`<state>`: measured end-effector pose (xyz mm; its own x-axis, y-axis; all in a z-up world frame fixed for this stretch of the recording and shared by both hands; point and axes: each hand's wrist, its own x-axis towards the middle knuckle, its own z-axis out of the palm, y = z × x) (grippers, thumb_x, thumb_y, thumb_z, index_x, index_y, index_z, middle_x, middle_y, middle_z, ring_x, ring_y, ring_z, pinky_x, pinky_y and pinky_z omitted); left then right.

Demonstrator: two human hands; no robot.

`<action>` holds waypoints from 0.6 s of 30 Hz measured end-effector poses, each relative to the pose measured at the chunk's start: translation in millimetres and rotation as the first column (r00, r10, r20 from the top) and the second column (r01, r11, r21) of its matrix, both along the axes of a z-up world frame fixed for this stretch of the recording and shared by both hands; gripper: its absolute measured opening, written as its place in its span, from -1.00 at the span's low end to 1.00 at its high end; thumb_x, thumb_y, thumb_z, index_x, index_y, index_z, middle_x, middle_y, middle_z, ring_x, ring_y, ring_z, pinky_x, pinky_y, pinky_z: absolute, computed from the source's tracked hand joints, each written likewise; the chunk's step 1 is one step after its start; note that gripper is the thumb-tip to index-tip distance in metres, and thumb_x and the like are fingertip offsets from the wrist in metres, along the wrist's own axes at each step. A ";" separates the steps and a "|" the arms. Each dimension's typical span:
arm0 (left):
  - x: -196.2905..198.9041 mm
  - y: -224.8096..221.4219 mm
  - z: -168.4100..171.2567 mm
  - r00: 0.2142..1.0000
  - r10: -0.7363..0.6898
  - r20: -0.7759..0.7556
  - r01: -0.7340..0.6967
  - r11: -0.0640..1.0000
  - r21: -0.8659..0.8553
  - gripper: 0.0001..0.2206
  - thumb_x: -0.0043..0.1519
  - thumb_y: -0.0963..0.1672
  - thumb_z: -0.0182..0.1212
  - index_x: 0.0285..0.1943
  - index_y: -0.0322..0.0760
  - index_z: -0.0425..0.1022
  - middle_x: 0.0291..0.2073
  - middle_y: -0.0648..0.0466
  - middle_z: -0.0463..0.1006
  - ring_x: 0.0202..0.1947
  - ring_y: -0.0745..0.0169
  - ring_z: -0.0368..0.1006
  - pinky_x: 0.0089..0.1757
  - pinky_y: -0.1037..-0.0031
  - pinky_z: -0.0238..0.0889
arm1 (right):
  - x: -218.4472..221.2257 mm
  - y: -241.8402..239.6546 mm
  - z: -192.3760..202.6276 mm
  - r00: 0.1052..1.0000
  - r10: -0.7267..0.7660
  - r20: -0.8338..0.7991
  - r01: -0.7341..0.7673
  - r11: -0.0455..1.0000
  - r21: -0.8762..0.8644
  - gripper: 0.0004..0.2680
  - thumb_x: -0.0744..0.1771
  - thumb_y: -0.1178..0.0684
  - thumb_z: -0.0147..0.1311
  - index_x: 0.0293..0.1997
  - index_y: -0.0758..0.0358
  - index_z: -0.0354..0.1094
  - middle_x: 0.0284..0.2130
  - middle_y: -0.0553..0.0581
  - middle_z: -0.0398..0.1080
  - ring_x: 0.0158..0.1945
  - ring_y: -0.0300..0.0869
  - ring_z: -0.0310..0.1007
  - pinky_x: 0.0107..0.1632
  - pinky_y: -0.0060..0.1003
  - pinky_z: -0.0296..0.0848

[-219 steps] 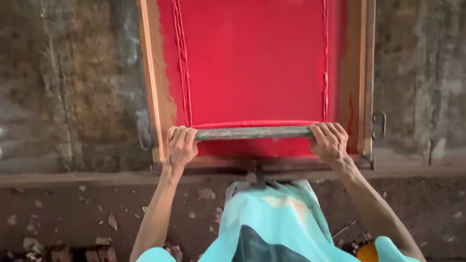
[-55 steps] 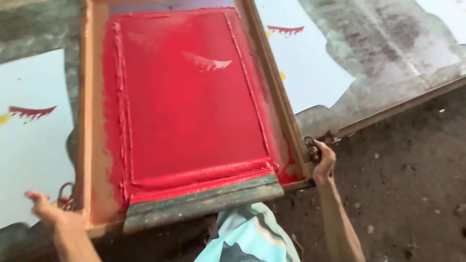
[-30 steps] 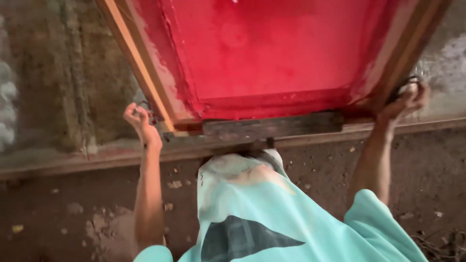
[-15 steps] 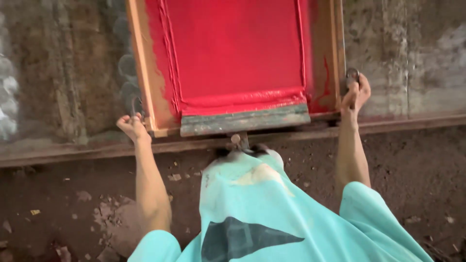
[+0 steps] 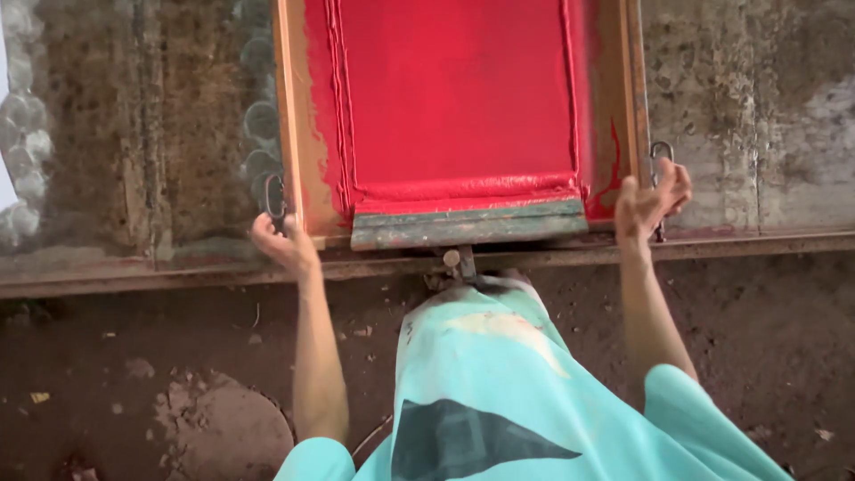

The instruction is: The person repeatedly uses a squeegee to spread red ink across a screen-printing frame. They move the squeegee back and forth over the mesh to ensure even coverage of the ink throughout the clip.

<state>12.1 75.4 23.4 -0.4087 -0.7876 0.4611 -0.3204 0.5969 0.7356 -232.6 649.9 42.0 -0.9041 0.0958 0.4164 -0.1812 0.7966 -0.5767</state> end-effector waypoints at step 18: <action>-70.3 65.7 109.6 0.478 -0.577 0.663 0.834 0.536 -0.135 -0.74 0.06 -0.15 0.48 -0.22 -0.32 0.45 -0.31 -0.05 0.55 -0.19 -0.06 0.48 -0.08 0.17 0.26 | 0.8 -82.7 95.8 0.662 0.700 0.266 -0.739 0.553 0.385 -0.84 0.29 0.14 0.21 -0.11 0.27 0.37 -0.28 0.15 0.46 -0.12 0.03 0.53 -0.03 -0.06 0.46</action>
<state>-58.2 141.1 133.0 -0.9796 0.0983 0.1755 0.1407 0.9583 0.2488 -231.8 567.1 137.9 -0.6188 -0.7682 0.1644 -0.7793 0.5739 -0.2516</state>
